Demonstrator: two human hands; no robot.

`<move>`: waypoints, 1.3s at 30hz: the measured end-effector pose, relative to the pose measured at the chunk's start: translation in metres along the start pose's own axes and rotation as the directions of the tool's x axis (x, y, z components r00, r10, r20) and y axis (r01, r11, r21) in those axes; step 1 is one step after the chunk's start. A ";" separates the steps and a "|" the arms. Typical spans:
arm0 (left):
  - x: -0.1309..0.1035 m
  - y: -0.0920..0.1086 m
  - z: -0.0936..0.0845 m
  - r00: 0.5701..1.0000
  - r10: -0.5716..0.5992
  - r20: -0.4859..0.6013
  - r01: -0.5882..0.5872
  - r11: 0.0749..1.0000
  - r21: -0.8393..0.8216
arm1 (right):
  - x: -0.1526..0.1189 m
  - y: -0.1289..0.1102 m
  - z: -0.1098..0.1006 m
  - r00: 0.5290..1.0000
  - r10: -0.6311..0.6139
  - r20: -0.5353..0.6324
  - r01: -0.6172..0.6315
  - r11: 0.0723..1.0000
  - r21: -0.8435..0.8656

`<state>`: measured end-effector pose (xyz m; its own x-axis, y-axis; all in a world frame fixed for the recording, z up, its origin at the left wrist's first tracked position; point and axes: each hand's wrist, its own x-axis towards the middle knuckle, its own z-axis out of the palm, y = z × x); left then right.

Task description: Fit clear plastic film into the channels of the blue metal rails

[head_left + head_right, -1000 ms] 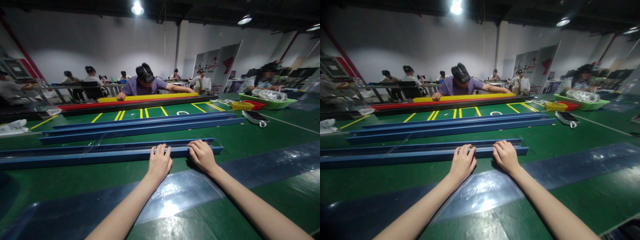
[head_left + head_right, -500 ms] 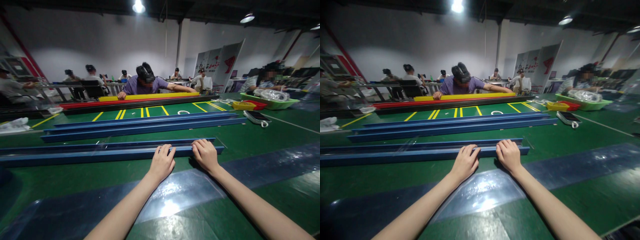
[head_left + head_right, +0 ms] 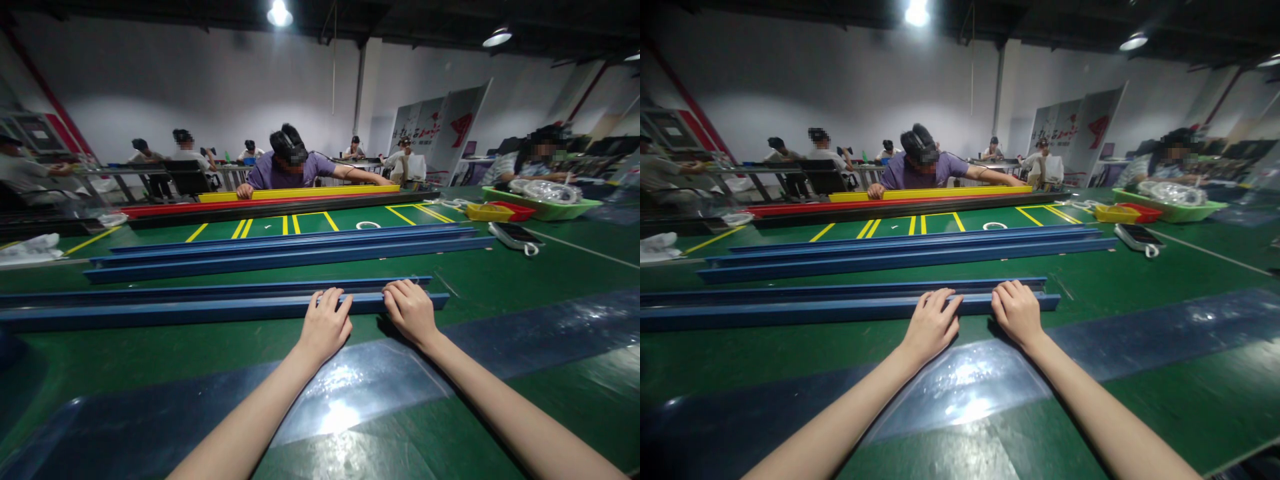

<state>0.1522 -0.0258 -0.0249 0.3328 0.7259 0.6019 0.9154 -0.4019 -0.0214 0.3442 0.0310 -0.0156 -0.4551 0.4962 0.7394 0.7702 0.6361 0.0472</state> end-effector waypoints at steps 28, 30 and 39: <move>-0.001 0.003 -0.001 0.998 -0.066 -0.022 0.067 0.994 0.090 | 0.000 -0.001 -0.001 0.974 -0.189 0.124 0.160 0.963 0.215; -0.002 0.003 0.000 0.998 -0.059 -0.013 0.060 0.995 0.080 | 0.000 -0.002 -0.001 0.973 -0.191 0.126 0.161 0.962 0.219; -0.002 0.002 0.001 0.995 -0.095 0.009 0.093 0.992 0.089 | 0.000 -0.001 0.000 0.982 -0.166 0.090 0.149 0.974 0.170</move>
<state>0.1538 -0.0273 -0.0268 0.2467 0.7654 0.5944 0.9590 -0.2811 -0.0361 0.3430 0.0304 -0.0155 -0.6152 0.4348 0.6576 0.6066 0.7939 0.0425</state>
